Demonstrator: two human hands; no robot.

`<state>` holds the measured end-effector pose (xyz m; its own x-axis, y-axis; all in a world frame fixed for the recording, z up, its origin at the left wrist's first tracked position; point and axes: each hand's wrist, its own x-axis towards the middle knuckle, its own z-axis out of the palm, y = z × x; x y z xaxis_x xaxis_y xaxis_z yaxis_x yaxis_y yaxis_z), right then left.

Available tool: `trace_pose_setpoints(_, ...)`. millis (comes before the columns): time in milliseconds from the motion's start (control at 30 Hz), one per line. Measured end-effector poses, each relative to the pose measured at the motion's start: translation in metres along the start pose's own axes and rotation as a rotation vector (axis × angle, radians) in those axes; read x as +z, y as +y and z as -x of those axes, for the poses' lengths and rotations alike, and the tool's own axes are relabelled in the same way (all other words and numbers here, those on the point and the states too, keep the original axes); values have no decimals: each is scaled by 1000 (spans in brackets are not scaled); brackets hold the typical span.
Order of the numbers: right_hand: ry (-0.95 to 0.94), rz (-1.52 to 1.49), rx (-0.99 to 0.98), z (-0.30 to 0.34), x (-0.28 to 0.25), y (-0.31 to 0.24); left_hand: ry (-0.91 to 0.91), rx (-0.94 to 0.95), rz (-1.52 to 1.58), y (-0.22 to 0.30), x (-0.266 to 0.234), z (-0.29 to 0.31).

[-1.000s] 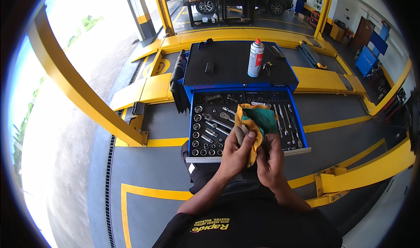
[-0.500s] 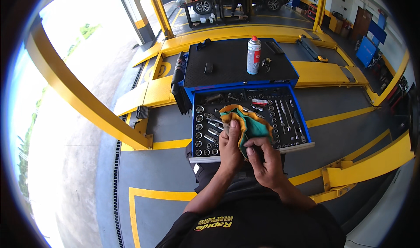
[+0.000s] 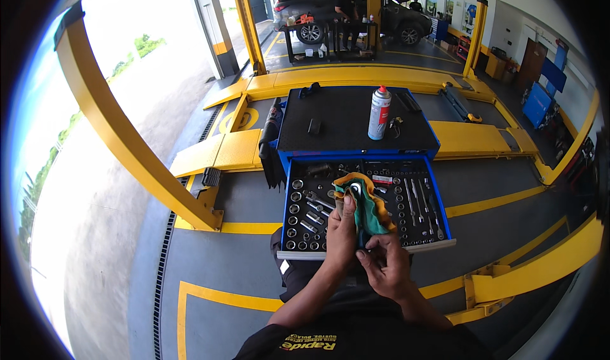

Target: The person wipes a socket wrench with a cloth, then places it in a tool drawer. They continue wiping other tools and organizing them in the drawer.

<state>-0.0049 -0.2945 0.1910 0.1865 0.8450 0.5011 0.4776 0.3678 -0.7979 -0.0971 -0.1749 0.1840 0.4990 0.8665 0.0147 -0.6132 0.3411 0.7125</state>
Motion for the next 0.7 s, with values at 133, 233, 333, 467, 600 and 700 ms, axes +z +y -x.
trace_pose_setpoints(133, 328, -148, 11, 3, -5, 13, -276, 17, 38, -24, 13, 19)
trace_pose_setpoints(233, 296, -12, -36, -7, -6, 7, -324, 22, -68, -29, 1, 23)
trace_pose_setpoints(333, 207, 55, -19, -5, -7, 5, -278, 81, -102, -25, 0, 22)
trace_pose_setpoints(467, 102, 64, -48, -2, -1, 5, -133, 200, -94, -13, 7, 22)
trace_pose_setpoints(600, 33, 47, 7, -8, 5, 1, 81, 294, -138, -7, 13, 13)
trace_pose_setpoints(700, 65, -35, 16, -27, 3, -8, 87, 329, -185, -13, 2, 11)
